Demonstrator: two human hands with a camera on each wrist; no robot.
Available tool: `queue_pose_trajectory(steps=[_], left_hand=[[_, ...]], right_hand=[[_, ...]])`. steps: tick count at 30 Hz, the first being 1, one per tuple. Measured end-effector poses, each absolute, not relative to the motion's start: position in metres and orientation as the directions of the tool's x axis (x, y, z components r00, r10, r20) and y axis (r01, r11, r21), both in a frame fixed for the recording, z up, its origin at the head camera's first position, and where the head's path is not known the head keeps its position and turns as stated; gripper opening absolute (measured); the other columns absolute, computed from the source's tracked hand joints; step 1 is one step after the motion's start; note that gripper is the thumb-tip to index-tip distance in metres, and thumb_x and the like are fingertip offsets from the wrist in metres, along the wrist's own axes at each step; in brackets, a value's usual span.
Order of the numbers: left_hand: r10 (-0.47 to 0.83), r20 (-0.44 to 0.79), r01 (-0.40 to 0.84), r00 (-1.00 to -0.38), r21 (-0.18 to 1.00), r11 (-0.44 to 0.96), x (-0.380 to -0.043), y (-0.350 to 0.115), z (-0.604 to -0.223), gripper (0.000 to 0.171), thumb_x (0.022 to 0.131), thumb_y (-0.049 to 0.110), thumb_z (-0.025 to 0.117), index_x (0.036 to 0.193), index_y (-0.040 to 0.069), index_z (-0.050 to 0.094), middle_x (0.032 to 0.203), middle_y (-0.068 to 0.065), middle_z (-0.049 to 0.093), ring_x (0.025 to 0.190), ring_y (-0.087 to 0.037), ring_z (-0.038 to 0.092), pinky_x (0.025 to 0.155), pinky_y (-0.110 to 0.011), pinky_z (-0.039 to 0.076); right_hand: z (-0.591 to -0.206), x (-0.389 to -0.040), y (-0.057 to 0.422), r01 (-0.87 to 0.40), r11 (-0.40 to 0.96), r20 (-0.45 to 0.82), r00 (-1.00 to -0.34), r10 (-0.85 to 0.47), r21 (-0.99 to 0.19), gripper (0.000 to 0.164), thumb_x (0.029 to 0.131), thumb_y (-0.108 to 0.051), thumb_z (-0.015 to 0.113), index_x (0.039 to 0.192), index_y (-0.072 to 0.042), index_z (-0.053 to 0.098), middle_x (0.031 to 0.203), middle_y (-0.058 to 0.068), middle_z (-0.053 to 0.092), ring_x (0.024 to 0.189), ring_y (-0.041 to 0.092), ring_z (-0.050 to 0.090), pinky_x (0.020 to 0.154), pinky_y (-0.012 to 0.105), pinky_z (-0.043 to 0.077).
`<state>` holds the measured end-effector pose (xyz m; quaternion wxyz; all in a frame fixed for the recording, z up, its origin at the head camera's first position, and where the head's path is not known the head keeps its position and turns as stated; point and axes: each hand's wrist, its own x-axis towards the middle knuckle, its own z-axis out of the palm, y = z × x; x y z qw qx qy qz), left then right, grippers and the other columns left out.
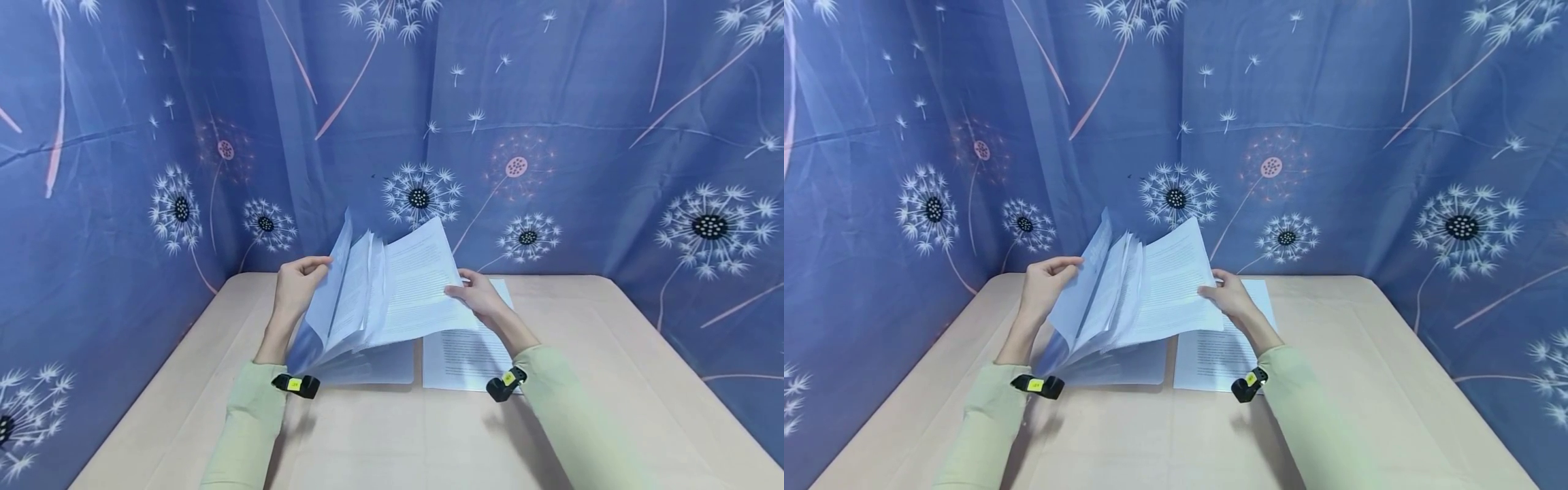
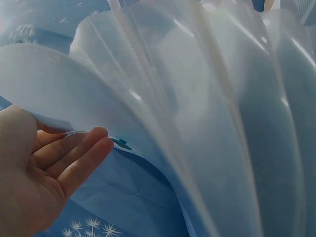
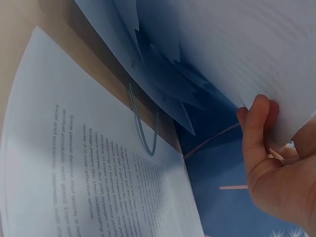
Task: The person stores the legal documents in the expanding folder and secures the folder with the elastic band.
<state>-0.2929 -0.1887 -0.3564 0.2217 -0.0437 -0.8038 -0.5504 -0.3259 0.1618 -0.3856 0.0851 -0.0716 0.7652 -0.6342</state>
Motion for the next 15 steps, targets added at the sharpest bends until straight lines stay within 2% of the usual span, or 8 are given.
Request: queue_pose_trajectory(steps=[5, 11, 15], left_hand=[[-0.173, 0.409, 0.319, -0.896, 0.863, 0.391, -0.293, -0.188, -0.357, 0.024, 0.091, 0.015, 0.062, 0.108, 0.011, 0.078, 0.1, -0.013, 0.077, 0.052, -0.009, 0.035, 0.053, -0.026, 0.033], [-0.169, 0.413, 0.322, -0.895, 0.86, 0.395, -0.294, -0.188, -0.356, 0.024, 0.091, 0.015, 0.061, 0.108, 0.011, 0.078, 0.1, -0.014, 0.076, 0.048, -0.006, 0.031, 0.047, -0.025, 0.028], [-0.172, 0.41, 0.32, -0.896, 0.863, 0.391, -0.294, -0.188, -0.357, 0.023, 0.091, 0.015, 0.062, 0.107, 0.011, 0.078, 0.099, -0.014, 0.076, 0.048, -0.006, 0.029, 0.048, -0.025, 0.028]], right_hand=[[-0.39, -0.328, 0.153, -0.014, 0.193, -0.025, -0.98, -0.198, -0.981, 0.051, 0.099, -0.009, 0.057, 0.147, 0.0, 0.04, 0.133, 0.029, 0.058, 0.09, 0.012, 0.068, 0.074, 0.028, 0.056], [-0.395, -0.326, 0.136, -0.049, 0.221, 0.004, -0.98, -0.2, -0.974, 0.05, 0.099, -0.012, 0.058, 0.146, -0.002, 0.043, 0.126, 0.028, 0.062, 0.079, 0.009, 0.065, 0.064, 0.026, 0.05], [-0.398, -0.325, 0.123, -0.068, 0.249, 0.015, -0.978, -0.206, -0.966, 0.051, 0.099, -0.014, 0.059, 0.146, -0.003, 0.044, 0.124, 0.026, 0.064, 0.085, 0.014, 0.068, 0.067, 0.028, 0.054]])
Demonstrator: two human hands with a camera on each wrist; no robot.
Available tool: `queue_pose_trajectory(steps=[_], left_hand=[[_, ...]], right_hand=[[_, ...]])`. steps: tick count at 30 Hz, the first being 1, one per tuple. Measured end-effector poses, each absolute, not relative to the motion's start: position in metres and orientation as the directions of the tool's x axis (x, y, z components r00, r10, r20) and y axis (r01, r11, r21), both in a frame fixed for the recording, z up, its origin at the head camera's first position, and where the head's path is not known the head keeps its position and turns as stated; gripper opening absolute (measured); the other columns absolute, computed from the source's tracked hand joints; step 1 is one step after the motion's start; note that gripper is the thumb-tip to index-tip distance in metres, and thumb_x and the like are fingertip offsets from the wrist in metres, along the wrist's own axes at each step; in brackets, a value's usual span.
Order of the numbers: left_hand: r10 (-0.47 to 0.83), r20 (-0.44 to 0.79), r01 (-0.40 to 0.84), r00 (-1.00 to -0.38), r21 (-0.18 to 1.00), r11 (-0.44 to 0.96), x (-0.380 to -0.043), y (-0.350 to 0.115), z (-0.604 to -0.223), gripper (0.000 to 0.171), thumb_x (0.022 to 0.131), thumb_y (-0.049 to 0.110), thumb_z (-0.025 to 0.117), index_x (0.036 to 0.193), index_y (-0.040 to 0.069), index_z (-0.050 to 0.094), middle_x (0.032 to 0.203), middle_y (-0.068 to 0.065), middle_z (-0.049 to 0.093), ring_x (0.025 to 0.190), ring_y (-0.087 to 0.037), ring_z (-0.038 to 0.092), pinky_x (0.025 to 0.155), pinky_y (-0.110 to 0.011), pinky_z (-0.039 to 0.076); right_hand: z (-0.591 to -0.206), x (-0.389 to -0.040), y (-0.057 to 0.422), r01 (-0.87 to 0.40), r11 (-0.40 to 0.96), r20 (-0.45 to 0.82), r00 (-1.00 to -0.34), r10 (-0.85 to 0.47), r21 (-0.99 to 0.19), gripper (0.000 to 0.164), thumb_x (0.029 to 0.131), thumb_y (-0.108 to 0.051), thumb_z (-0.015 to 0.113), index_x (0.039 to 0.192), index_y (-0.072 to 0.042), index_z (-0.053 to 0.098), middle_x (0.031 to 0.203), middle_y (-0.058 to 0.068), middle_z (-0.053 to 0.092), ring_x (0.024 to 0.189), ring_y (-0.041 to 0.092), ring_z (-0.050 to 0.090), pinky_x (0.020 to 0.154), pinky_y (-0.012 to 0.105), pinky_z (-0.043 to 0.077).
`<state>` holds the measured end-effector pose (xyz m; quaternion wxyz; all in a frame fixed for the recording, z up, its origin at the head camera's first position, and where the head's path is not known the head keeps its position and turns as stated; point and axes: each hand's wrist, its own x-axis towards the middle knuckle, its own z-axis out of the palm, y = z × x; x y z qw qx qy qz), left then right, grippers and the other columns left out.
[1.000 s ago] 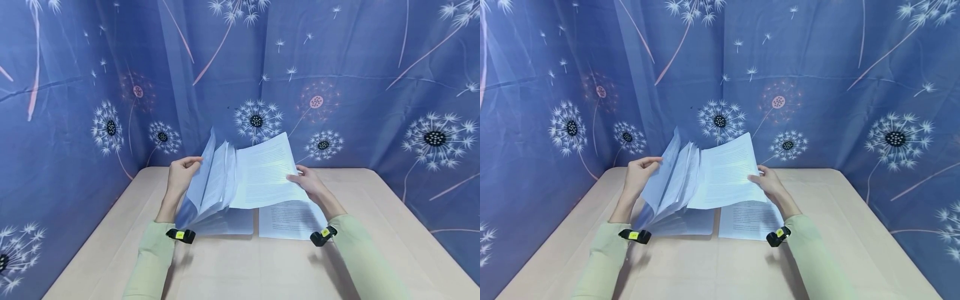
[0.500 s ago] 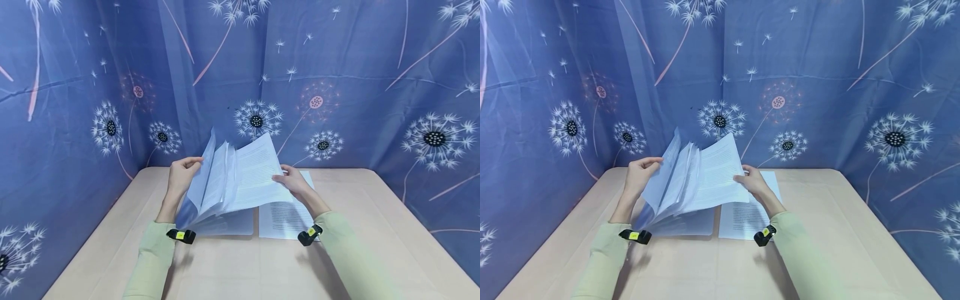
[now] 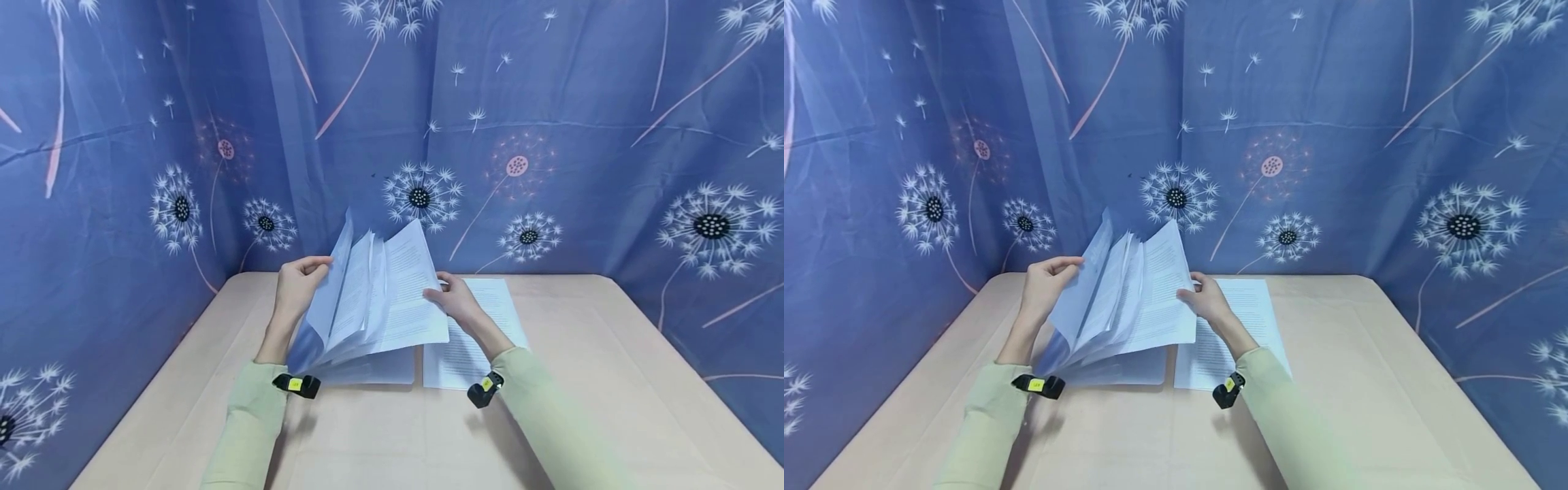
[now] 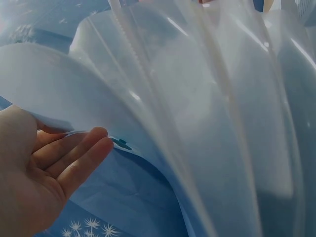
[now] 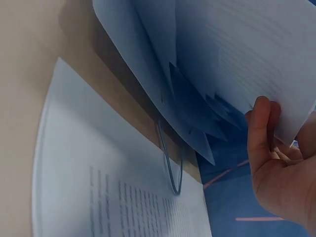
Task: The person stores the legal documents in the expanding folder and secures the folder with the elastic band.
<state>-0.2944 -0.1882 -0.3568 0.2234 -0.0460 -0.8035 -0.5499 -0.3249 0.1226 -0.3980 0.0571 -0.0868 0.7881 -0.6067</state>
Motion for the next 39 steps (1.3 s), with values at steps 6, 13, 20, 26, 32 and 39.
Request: queue_pose_trajectory(steps=[6, 13, 20, 26, 32, 39], left_hand=[[-0.169, 0.42, 0.332, -0.892, 0.861, 0.385, -0.294, -0.189, -0.359, 0.024, 0.091, 0.015, 0.061, 0.107, 0.011, 0.078, 0.096, -0.014, 0.076, 0.044, -0.008, 0.025, 0.045, -0.024, 0.025], [-0.17, 0.416, 0.326, -0.894, 0.861, 0.391, -0.294, -0.188, -0.359, 0.023, 0.091, 0.016, 0.062, 0.107, 0.012, 0.078, 0.098, -0.013, 0.076, 0.046, -0.009, 0.025, 0.048, -0.026, 0.028], [-0.171, 0.414, 0.328, -0.894, 0.864, 0.382, -0.295, -0.189, -0.358, 0.023, 0.091, 0.016, 0.062, 0.106, 0.012, 0.079, 0.096, -0.012, 0.076, 0.045, -0.008, 0.025, 0.046, -0.025, 0.026], [-0.17, 0.411, 0.321, -0.896, 0.862, 0.392, -0.294, -0.191, -0.358, 0.023, 0.091, 0.017, 0.062, 0.107, 0.012, 0.078, 0.098, -0.012, 0.077, 0.051, -0.011, 0.032, 0.053, -0.026, 0.032], [-0.169, 0.4, 0.311, -0.901, 0.865, 0.394, -0.292, -0.191, -0.356, 0.024, 0.092, 0.017, 0.062, 0.109, 0.011, 0.078, 0.104, -0.012, 0.076, 0.054, -0.01, 0.037, 0.055, -0.026, 0.034], [-0.174, 0.389, 0.303, -0.905, 0.874, 0.38, -0.294, -0.188, -0.356, 0.023, 0.091, 0.016, 0.062, 0.107, 0.011, 0.078, 0.103, -0.013, 0.076, 0.051, -0.009, 0.033, 0.049, -0.026, 0.029]], right_hand=[[-0.402, -0.323, 0.104, -0.112, 0.303, 0.05, -0.978, -0.204, -0.946, 0.053, 0.098, -0.017, 0.061, 0.147, -0.005, 0.045, 0.125, 0.025, 0.064, 0.101, 0.029, 0.069, 0.074, 0.033, 0.056], [-0.408, -0.323, 0.082, -0.24, 0.37, 0.164, -0.96, -0.225, -0.897, 0.051, 0.095, -0.013, 0.064, 0.143, 0.0, 0.051, 0.123, 0.026, 0.066, 0.105, 0.032, 0.067, 0.081, 0.034, 0.056], [-0.409, -0.319, 0.075, -0.225, 0.398, 0.115, -0.952, -0.283, -0.89, 0.051, 0.097, -0.018, 0.062, 0.145, -0.006, 0.049, 0.118, 0.021, 0.066, 0.078, 0.019, 0.066, 0.058, 0.036, 0.056], [-0.412, -0.319, 0.081, -0.208, 0.321, 0.118, -0.954, -0.276, -0.924, 0.057, 0.096, -0.011, 0.06, 0.15, -0.005, 0.042, 0.108, 0.017, 0.06, 0.057, 0.016, 0.058, 0.049, 0.035, 0.053], [-0.418, -0.321, 0.076, -0.175, 0.292, 0.095, -0.959, -0.268, -0.94, 0.052, 0.095, -0.007, 0.06, 0.146, -0.007, 0.048, 0.106, 0.014, 0.063, 0.058, 0.017, 0.056, 0.048, 0.03, 0.048], [-0.421, -0.32, 0.062, -0.219, 0.347, 0.116, -0.948, -0.295, -0.912, 0.05, 0.094, -0.008, 0.062, 0.143, -0.007, 0.053, 0.111, 0.015, 0.066, 0.045, 0.008, 0.041, 0.043, 0.023, 0.036]])
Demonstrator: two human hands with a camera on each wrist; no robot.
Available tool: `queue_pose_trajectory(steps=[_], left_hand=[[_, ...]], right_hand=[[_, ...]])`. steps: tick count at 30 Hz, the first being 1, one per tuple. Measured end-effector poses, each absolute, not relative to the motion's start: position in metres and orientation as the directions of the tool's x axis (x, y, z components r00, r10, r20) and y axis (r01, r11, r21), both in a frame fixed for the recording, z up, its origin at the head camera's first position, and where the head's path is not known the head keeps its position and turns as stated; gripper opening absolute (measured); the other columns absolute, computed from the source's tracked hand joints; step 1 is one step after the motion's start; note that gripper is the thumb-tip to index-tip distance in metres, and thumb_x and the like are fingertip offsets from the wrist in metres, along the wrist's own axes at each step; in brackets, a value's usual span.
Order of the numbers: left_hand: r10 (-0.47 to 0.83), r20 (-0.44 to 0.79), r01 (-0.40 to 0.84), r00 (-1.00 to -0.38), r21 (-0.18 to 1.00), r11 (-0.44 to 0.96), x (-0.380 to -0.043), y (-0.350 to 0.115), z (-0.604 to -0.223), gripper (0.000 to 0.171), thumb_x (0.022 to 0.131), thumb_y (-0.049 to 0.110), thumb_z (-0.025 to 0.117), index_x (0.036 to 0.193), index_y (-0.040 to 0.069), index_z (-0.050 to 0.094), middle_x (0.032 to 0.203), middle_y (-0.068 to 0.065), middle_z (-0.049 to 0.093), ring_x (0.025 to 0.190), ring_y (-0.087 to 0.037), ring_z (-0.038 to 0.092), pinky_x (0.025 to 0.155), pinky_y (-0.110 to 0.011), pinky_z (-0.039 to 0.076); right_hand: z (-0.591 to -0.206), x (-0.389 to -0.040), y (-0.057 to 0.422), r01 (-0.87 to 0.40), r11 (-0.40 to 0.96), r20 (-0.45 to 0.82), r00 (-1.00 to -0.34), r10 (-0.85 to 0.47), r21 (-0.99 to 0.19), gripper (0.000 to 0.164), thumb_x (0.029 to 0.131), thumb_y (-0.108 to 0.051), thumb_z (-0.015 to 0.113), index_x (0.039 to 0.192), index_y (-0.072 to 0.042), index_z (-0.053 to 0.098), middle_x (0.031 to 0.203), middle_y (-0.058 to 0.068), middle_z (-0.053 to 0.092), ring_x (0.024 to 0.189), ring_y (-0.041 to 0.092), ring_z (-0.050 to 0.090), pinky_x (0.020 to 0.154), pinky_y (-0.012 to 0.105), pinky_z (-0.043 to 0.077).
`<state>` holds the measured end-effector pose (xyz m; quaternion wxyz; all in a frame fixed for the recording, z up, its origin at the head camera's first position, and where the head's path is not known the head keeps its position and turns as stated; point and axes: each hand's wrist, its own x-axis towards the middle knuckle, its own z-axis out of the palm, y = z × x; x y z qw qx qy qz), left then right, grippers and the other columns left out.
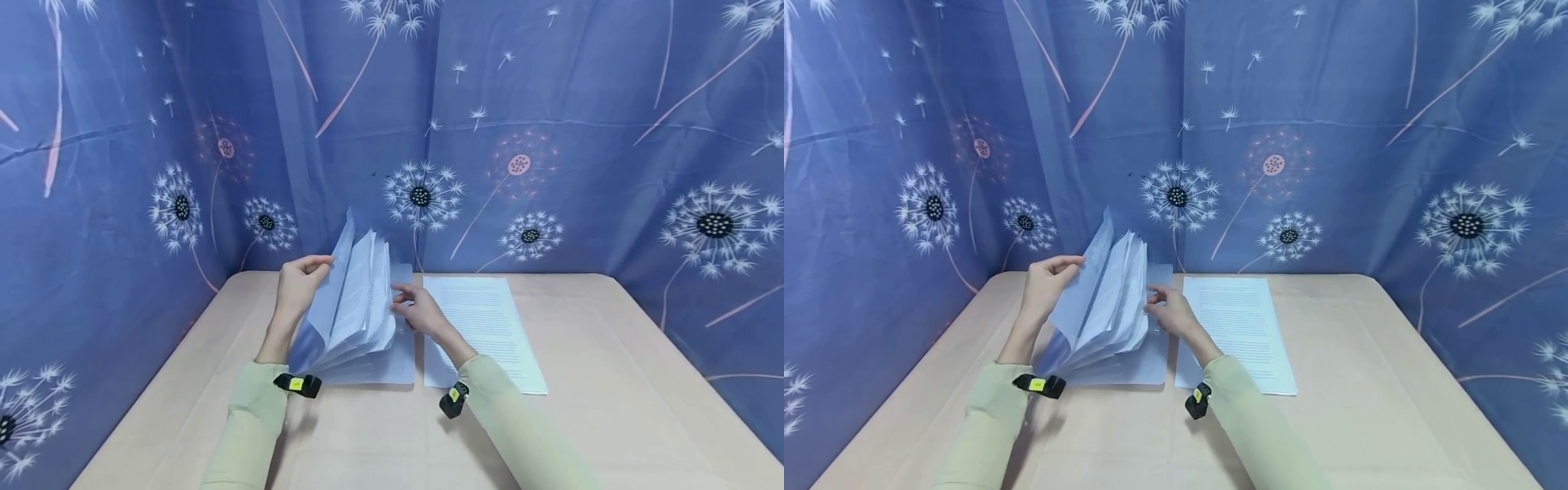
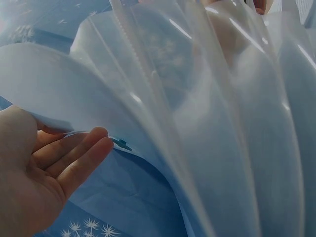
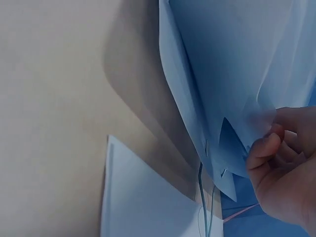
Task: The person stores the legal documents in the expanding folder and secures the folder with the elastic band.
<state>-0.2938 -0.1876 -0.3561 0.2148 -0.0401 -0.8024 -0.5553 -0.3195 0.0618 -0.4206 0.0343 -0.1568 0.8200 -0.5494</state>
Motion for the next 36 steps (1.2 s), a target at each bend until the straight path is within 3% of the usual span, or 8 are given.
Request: queue_pose_trajectory(steps=[6, 10, 12, 15, 20, 26, 33, 36], left_hand=[[-0.17, 0.393, 0.31, -0.904, 0.875, 0.372, -0.294, -0.185, -0.356, 0.023, 0.09, 0.014, 0.062, 0.106, 0.01, 0.078, 0.103, -0.013, 0.076, 0.052, -0.008, 0.037, 0.048, -0.025, 0.029], [-0.164, 0.397, 0.315, -0.903, 0.872, 0.375, -0.293, -0.185, -0.356, 0.023, 0.09, 0.013, 0.062, 0.106, 0.01, 0.078, 0.103, -0.013, 0.076, 0.05, -0.005, 0.036, 0.047, -0.024, 0.027], [-0.164, 0.393, 0.313, -0.905, 0.874, 0.372, -0.292, -0.185, -0.356, 0.023, 0.09, 0.014, 0.062, 0.106, 0.01, 0.078, 0.1, -0.014, 0.076, 0.046, -0.006, 0.029, 0.045, -0.024, 0.025], [-0.161, 0.387, 0.308, -0.908, 0.877, 0.37, -0.293, -0.185, -0.357, 0.023, 0.091, 0.015, 0.062, 0.107, 0.012, 0.078, 0.098, -0.014, 0.076, 0.045, -0.007, 0.026, 0.045, -0.025, 0.025], [-0.162, 0.385, 0.306, -0.909, 0.878, 0.369, -0.292, -0.187, -0.356, 0.024, 0.091, 0.017, 0.062, 0.107, 0.014, 0.078, 0.101, -0.011, 0.076, 0.045, -0.008, 0.025, 0.049, -0.026, 0.028], [-0.159, 0.388, 0.308, -0.908, 0.874, 0.376, -0.292, -0.187, -0.355, 0.024, 0.091, 0.017, 0.062, 0.108, 0.014, 0.078, 0.1, -0.011, 0.077, 0.045, -0.007, 0.025, 0.047, -0.026, 0.027], [-0.162, 0.411, 0.329, -0.897, 0.866, 0.376, -0.292, -0.186, -0.357, 0.023, 0.09, 0.015, 0.062, 0.106, 0.011, 0.078, 0.096, -0.014, 0.076, 0.045, -0.007, 0.025, 0.05, -0.026, 0.029], [-0.16, 0.413, 0.33, -0.897, 0.864, 0.381, -0.293, -0.186, -0.357, 0.024, 0.091, 0.014, 0.062, 0.109, 0.01, 0.077, 0.099, -0.015, 0.076, 0.053, -0.005, 0.042, 0.058, -0.023, 0.04]], right_hand=[[-0.423, -0.32, 0.059, -0.216, 0.387, 0.109, -0.954, -0.279, -0.897, 0.049, 0.094, -0.008, 0.063, 0.142, -0.01, 0.055, 0.113, 0.013, 0.069, 0.046, 0.008, 0.039, 0.044, 0.023, 0.036], [-0.426, -0.321, 0.058, -0.267, 0.442, 0.154, -0.949, -0.274, -0.857, 0.048, 0.092, -0.005, 0.065, 0.139, -0.006, 0.057, 0.107, 0.012, 0.072, 0.081, 0.017, 0.064, 0.068, 0.03, 0.05], [-0.427, -0.321, 0.058, -0.29, 0.456, 0.173, -0.944, -0.28, -0.842, 0.048, 0.091, -0.004, 0.065, 0.138, -0.004, 0.058, 0.104, 0.013, 0.073, 0.104, 0.023, 0.066, 0.088, 0.034, 0.05], [-0.426, -0.32, 0.059, -0.292, 0.457, 0.174, -0.943, -0.284, -0.84, 0.048, 0.091, -0.005, 0.064, 0.139, -0.003, 0.056, 0.105, 0.013, 0.074, 0.117, 0.03, 0.063, 0.1, 0.041, 0.047], [-0.421, -0.318, 0.068, -0.281, 0.429, 0.176, -0.947, -0.268, -0.858, 0.047, 0.094, -0.011, 0.064, 0.14, -0.002, 0.055, 0.109, 0.015, 0.073, 0.105, 0.027, 0.067, 0.087, 0.033, 0.052], [-0.415, -0.316, 0.088, -0.246, 0.417, 0.149, -0.956, -0.252, -0.875, 0.045, 0.095, -0.019, 0.065, 0.137, -0.005, 0.058, 0.113, 0.016, 0.069, 0.05, 0.009, 0.044, 0.046, 0.023, 0.038], [-0.417, -0.316, 0.122, -0.216, 0.446, 0.122, -0.966, -0.229, -0.869, 0.037, 0.096, -0.014, 0.062, 0.133, -0.007, 0.061, 0.113, 0.016, 0.069, 0.042, 0.006, 0.035, 0.043, 0.022, 0.035], [-0.416, -0.317, 0.138, -0.198, 0.452, 0.106, -0.97, -0.22, -0.87, 0.036, 0.097, -0.013, 0.059, 0.133, -0.008, 0.06, 0.114, 0.016, 0.068, 0.043, 0.007, 0.035, 0.043, 0.022, 0.034]])
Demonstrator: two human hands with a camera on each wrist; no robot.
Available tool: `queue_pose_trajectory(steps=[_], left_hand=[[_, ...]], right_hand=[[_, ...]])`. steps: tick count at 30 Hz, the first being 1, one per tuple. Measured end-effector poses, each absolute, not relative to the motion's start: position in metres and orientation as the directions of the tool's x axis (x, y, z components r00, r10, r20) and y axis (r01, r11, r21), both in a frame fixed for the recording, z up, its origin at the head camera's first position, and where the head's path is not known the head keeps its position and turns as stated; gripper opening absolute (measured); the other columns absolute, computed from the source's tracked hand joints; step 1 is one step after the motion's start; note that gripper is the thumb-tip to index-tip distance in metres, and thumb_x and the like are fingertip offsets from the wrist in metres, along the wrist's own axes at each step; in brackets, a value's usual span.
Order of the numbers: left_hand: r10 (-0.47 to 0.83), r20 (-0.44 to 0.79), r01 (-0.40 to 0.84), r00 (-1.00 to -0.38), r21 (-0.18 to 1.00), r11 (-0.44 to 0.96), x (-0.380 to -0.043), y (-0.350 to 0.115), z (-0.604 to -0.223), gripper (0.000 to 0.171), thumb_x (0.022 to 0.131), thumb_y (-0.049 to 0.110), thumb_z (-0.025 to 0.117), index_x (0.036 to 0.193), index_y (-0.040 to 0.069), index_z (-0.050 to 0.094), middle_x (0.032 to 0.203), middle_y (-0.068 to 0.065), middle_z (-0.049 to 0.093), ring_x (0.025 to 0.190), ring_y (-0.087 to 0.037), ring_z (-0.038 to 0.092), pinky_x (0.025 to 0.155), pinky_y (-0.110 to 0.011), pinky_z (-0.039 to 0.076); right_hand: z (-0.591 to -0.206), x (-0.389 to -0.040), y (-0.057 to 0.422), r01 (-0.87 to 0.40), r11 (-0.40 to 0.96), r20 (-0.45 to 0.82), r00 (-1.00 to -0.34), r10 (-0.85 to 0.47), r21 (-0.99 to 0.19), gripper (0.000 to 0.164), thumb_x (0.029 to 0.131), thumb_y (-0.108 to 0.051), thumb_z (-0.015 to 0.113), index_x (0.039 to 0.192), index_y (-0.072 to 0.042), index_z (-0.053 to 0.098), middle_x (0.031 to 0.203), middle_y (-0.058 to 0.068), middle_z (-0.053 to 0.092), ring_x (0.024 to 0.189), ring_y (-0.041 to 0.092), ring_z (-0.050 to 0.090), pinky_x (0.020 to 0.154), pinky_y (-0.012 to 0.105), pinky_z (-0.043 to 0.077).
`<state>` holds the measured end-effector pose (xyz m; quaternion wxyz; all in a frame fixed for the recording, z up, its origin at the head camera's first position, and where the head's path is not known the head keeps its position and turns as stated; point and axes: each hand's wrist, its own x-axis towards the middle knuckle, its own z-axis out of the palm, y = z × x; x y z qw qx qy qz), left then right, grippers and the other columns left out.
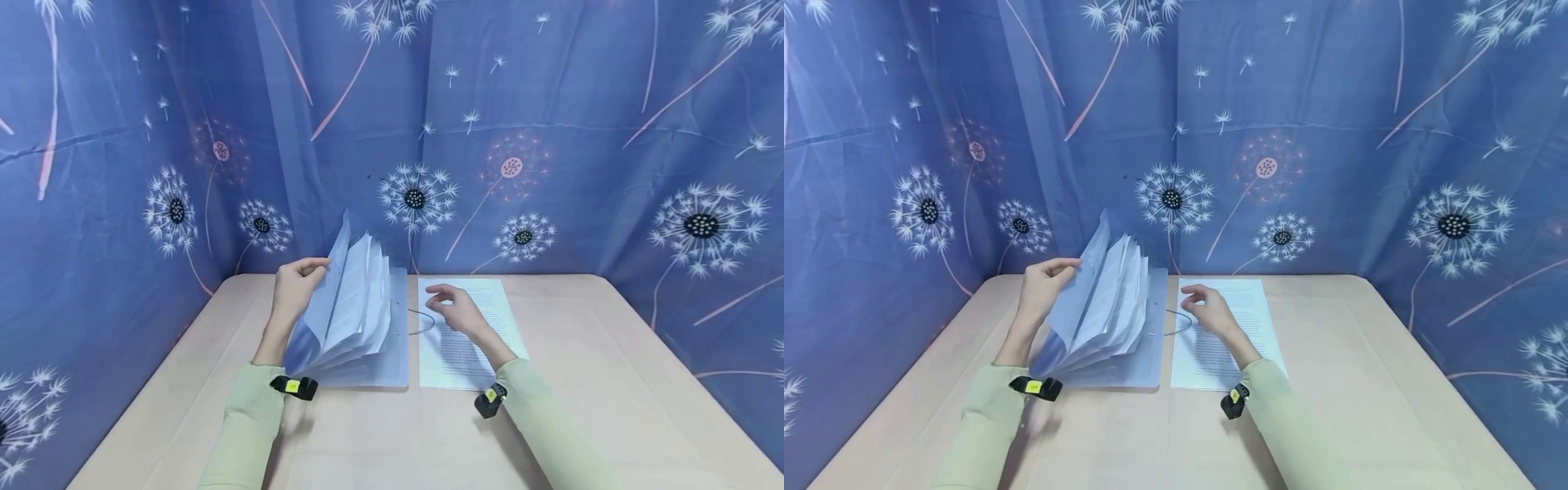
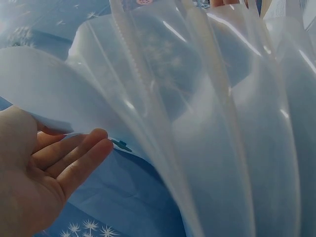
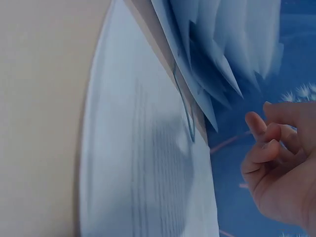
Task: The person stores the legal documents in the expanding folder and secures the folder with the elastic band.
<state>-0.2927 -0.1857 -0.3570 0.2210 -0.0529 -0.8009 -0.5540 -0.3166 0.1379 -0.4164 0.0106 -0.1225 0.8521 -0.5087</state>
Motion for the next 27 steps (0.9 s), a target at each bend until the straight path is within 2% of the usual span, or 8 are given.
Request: queue_pose_trajectory(steps=[3, 5, 16, 21, 24, 27], left_hand=[[-0.16, 0.406, 0.322, -0.9, 0.865, 0.384, -0.293, -0.186, -0.358, 0.025, 0.092, 0.014, 0.062, 0.111, 0.009, 0.076, 0.104, -0.014, 0.076, 0.071, -0.006, 0.057, 0.068, -0.022, 0.046], [-0.16, 0.399, 0.316, -0.903, 0.868, 0.384, -0.293, -0.186, -0.358, 0.025, 0.092, 0.014, 0.061, 0.113, 0.01, 0.076, 0.106, -0.013, 0.076, 0.079, -0.008, 0.06, 0.071, -0.022, 0.047], [-0.153, 0.392, 0.311, -0.907, 0.87, 0.382, -0.291, -0.188, -0.356, 0.026, 0.092, 0.017, 0.061, 0.112, 0.01, 0.076, 0.106, -0.012, 0.076, 0.078, -0.017, 0.059, 0.07, -0.025, 0.045], [-0.157, 0.386, 0.305, -0.909, 0.874, 0.378, -0.291, -0.191, -0.356, 0.025, 0.093, 0.017, 0.062, 0.112, 0.01, 0.076, 0.109, -0.012, 0.075, 0.084, -0.01, 0.062, 0.073, -0.022, 0.048], [-0.157, 0.386, 0.307, -0.909, 0.876, 0.373, -0.291, -0.193, -0.355, 0.024, 0.093, 0.016, 0.062, 0.112, 0.01, 0.077, 0.109, -0.013, 0.075, 0.073, -0.01, 0.055, 0.071, -0.023, 0.046], [-0.162, 0.389, 0.31, -0.907, 0.877, 0.368, -0.291, -0.194, -0.354, 0.024, 0.093, 0.015, 0.062, 0.111, 0.009, 0.077, 0.108, -0.014, 0.075, 0.071, -0.014, 0.05, 0.069, -0.024, 0.044]], right_hand=[[-0.416, -0.317, 0.152, -0.191, 0.439, 0.098, -0.969, -0.227, -0.878, 0.037, 0.098, -0.013, 0.057, 0.135, -0.008, 0.058, 0.117, 0.018, 0.067, 0.044, 0.007, 0.037, 0.042, 0.021, 0.033], [-0.415, -0.318, 0.163, -0.184, 0.432, 0.092, -0.97, -0.224, -0.883, 0.037, 0.099, -0.013, 0.056, 0.136, -0.007, 0.057, 0.117, 0.018, 0.067, 0.044, 0.007, 0.039, 0.042, 0.021, 0.033], [-0.416, -0.315, 0.213, -0.155, 0.488, 0.071, -0.98, -0.186, -0.859, 0.037, 0.099, -0.018, 0.058, 0.134, -0.008, 0.058, 0.117, 0.019, 0.063, 0.051, 0.009, 0.045, 0.044, 0.025, 0.036], [-0.42, -0.313, 0.229, -0.157, 0.53, 0.078, -0.983, -0.169, -0.833, 0.037, 0.1, -0.018, 0.058, 0.135, -0.006, 0.057, 0.116, 0.02, 0.062, 0.053, 0.012, 0.048, 0.045, 0.026, 0.038], [-0.422, -0.311, 0.237, -0.153, 0.545, 0.075, -0.984, -0.162, -0.825, 0.038, 0.1, -0.017, 0.057, 0.136, -0.004, 0.056, 0.116, 0.021, 0.062, 0.057, 0.017, 0.051, 0.046, 0.026, 0.039], [-0.424, -0.311, 0.245, -0.135, 0.548, 0.063, -0.987, -0.148, -0.826, 0.039, 0.1, -0.017, 0.057, 0.136, -0.003, 0.055, 0.115, 0.019, 0.061, 0.059, 0.022, 0.054, 0.047, 0.025, 0.039]])
